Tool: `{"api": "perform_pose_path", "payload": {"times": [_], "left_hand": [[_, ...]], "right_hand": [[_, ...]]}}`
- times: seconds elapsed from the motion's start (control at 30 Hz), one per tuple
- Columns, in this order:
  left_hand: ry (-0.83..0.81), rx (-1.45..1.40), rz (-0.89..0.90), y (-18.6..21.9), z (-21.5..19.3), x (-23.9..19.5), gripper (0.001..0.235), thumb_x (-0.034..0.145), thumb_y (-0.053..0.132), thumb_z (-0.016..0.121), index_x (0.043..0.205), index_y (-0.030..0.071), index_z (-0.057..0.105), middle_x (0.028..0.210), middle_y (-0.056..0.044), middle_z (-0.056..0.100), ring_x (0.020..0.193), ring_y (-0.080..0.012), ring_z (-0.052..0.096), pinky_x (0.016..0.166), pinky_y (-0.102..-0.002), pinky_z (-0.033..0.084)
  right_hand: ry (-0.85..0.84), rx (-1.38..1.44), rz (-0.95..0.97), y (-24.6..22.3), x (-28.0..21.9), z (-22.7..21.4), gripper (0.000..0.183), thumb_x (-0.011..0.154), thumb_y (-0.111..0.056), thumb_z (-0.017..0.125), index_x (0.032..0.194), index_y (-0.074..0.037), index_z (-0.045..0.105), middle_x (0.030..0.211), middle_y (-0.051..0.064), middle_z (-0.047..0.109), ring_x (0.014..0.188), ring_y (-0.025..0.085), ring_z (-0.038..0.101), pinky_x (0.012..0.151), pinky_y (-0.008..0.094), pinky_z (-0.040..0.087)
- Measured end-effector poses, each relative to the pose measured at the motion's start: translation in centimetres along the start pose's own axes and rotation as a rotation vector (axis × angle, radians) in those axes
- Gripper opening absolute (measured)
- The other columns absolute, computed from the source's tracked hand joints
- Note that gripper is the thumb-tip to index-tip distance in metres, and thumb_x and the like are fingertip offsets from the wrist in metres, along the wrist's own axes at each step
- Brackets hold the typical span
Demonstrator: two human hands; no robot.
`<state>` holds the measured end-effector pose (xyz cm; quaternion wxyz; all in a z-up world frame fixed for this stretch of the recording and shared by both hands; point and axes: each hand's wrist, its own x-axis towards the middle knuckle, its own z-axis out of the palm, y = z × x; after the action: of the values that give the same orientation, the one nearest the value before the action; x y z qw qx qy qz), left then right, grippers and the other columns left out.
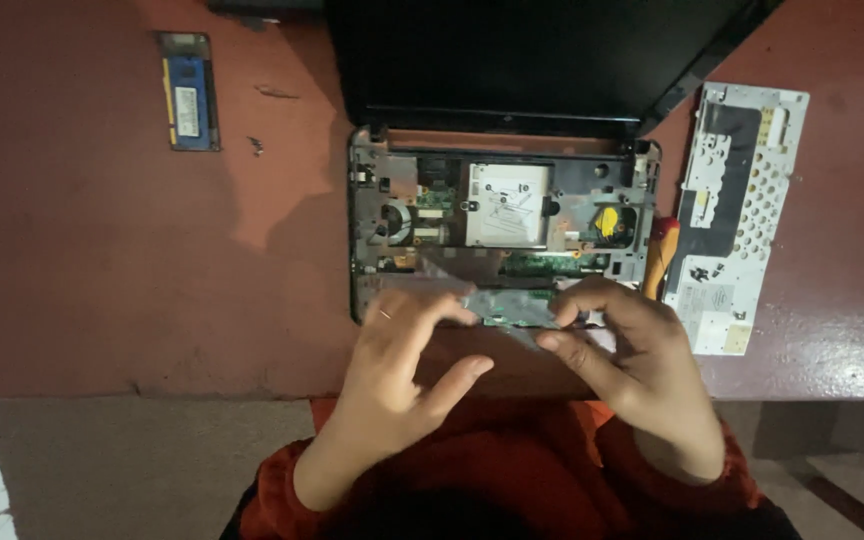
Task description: The person disassembles a laptop by removing the bottom cover and unscrewing internal components. They use a screwdriver to detach a metal bracket and remove a small circuit board, placing parts on the table.
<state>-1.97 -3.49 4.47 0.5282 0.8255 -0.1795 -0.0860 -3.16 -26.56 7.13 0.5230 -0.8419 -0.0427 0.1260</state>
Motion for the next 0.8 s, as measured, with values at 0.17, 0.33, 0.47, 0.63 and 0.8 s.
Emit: {"api": "perform_pose_path", "payload": {"times": [0.17, 0.33, 0.47, 0.63, 0.8], "left_hand": [[0.094, -0.188, -0.064, 0.5, -0.9, -0.6, 0.017, 0.094, 0.021, 0.054, 0.093, 0.007, 0.063, 0.088, -0.005, 0.069, 0.081, -0.021, 0.068, 0.077, -0.033, 0.049], [0.212, -0.079, -0.387, -2.1, -4.3, -0.7, 0.019, 0.09, 0.022, 0.053, 0.095, 0.013, 0.069, 0.079, 0.001, 0.075, 0.063, -0.0129, 0.067, 0.061, -0.027, 0.05], [0.329, 0.285, -0.21, -7.4, -7.2, 0.8, 0.032, 0.102, 0.022, 0.038, 0.111, 0.006, 0.065, 0.078, -0.003, 0.064, 0.062, -0.0189, 0.052, 0.059, -0.034, 0.036], [0.248, 0.667, -0.136, -11.1, -6.5, 3.8, 0.017, 0.085, 0.0, 0.066, 0.1, 0.007, 0.067, 0.078, -0.006, 0.069, 0.067, -0.0249, 0.065, 0.07, -0.041, 0.045], [0.393, 0.901, -0.082, -10.3, -5.5, 3.8, 0.037, 0.1, 0.027, 0.055, 0.124, -0.001, 0.059, 0.081, -0.013, 0.063, 0.072, -0.03, 0.06, 0.062, -0.039, 0.047]], "right_hand": [[-0.003, 0.203, 0.033, -1.2, 0.7, 4.7, 0.016, 0.086, -0.014, 0.07, 0.096, -0.011, 0.058, 0.088, 0.002, 0.066, 0.075, 0.012, 0.063, 0.068, 0.024, 0.053], [-0.056, 0.134, -0.04, -2.5, 2.4, 6.6, 0.032, 0.087, -0.017, 0.07, 0.114, -0.008, 0.056, 0.103, 0.004, 0.063, 0.088, 0.013, 0.067, 0.081, 0.025, 0.053], [-0.031, 0.034, -0.074, -1.9, 3.0, 6.6, 0.025, 0.093, -0.019, 0.06, 0.115, -0.008, 0.058, 0.095, 0.004, 0.062, 0.087, 0.016, 0.067, 0.083, 0.031, 0.05], [-0.035, -0.06, -0.028, -0.9, 3.3, 6.9, 0.021, 0.093, -0.019, 0.059, 0.111, -0.009, 0.062, 0.097, 0.004, 0.062, 0.082, 0.014, 0.067, 0.075, 0.029, 0.052], [-0.024, -0.117, -0.036, -0.2, 3.3, 7.4, 0.02, 0.092, -0.02, 0.059, 0.11, -0.012, 0.063, 0.097, 0.004, 0.064, 0.083, 0.015, 0.066, 0.075, 0.03, 0.052]]}}
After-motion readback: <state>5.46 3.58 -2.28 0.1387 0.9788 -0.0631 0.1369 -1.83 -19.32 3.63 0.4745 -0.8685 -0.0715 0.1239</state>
